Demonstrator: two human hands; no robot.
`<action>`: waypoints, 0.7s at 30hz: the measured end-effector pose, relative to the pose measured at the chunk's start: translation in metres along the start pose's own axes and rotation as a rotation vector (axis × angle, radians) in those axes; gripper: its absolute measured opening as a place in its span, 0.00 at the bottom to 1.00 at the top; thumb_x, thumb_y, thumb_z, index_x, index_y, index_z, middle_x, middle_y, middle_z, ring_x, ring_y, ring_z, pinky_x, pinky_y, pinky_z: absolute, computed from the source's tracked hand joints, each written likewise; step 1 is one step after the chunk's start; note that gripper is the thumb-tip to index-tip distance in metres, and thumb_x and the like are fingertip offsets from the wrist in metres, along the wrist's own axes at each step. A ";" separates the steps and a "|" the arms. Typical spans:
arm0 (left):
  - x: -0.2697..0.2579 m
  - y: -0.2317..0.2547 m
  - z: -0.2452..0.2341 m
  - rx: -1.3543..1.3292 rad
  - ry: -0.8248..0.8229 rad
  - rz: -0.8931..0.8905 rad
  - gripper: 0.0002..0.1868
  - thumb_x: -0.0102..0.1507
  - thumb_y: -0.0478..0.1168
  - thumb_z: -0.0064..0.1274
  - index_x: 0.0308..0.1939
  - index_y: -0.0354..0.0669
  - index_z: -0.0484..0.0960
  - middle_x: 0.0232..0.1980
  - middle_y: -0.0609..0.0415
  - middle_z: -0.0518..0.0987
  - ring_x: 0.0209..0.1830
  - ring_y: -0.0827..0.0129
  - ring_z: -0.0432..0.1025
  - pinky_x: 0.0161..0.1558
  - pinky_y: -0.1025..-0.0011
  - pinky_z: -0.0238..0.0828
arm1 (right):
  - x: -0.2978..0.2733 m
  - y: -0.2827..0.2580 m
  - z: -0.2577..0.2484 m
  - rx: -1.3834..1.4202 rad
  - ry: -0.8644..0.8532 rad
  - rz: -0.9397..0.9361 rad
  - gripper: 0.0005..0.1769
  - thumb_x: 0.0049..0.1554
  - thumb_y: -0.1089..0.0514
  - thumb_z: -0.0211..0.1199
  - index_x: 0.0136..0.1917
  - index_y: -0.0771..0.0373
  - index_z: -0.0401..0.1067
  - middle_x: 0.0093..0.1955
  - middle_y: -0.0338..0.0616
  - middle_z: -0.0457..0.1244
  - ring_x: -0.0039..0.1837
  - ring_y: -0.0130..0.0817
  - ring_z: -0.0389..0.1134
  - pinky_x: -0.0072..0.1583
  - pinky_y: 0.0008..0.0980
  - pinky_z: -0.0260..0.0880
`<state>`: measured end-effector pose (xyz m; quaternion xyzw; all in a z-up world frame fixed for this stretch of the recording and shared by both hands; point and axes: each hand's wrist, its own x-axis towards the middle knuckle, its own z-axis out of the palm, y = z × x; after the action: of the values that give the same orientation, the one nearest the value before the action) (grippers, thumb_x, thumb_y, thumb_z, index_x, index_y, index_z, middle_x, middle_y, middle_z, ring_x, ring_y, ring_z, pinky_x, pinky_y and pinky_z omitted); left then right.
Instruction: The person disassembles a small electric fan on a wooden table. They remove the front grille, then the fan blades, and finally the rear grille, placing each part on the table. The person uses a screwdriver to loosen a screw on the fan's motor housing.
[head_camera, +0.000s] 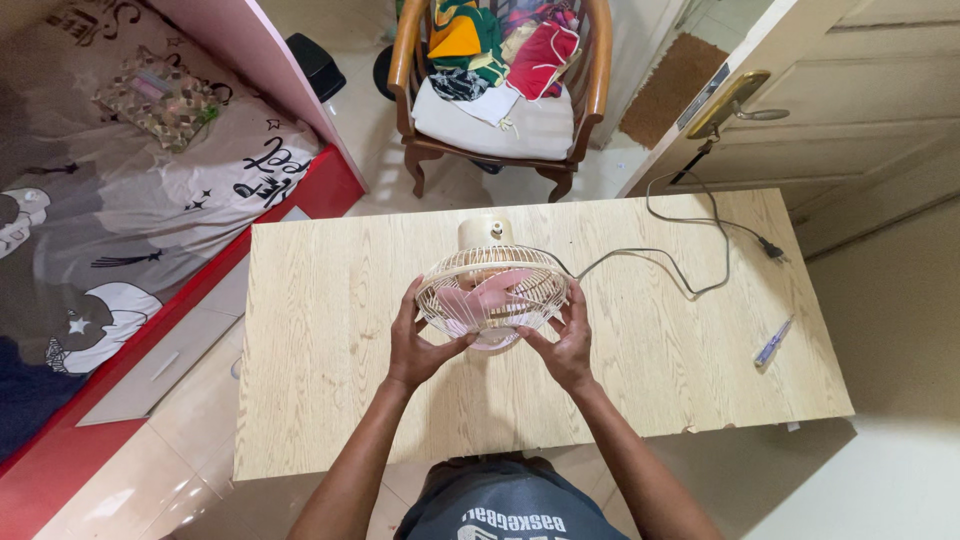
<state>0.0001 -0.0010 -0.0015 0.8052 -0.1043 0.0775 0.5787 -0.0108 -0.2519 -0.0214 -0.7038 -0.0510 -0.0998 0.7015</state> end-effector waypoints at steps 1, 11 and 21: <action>0.000 0.000 0.000 -0.007 0.004 -0.002 0.62 0.50 0.49 0.75 0.77 0.35 0.50 0.68 0.38 0.72 0.66 0.54 0.73 0.61 0.59 0.74 | 0.000 0.001 0.000 0.001 0.001 0.001 0.59 0.50 0.56 0.76 0.81 0.67 0.40 0.73 0.57 0.55 0.74 0.45 0.63 0.68 0.44 0.68; -0.003 0.000 0.004 -0.022 0.025 -0.014 0.64 0.50 0.48 0.75 0.79 0.35 0.47 0.69 0.37 0.71 0.68 0.53 0.72 0.62 0.58 0.71 | 0.000 0.009 -0.001 0.008 0.003 0.003 0.62 0.50 0.56 0.76 0.82 0.68 0.36 0.76 0.59 0.53 0.75 0.47 0.62 0.70 0.44 0.66; 0.006 0.004 0.005 -0.079 -0.001 -0.069 0.57 0.51 0.42 0.74 0.76 0.37 0.54 0.69 0.41 0.71 0.70 0.55 0.70 0.63 0.60 0.71 | 0.009 0.007 -0.003 0.045 0.008 0.014 0.60 0.49 0.54 0.77 0.81 0.66 0.41 0.76 0.56 0.55 0.75 0.45 0.62 0.69 0.43 0.68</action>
<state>0.0053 -0.0075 0.0023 0.7849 -0.0798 0.0532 0.6122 -0.0007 -0.2551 -0.0259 -0.6879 -0.0456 -0.0964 0.7179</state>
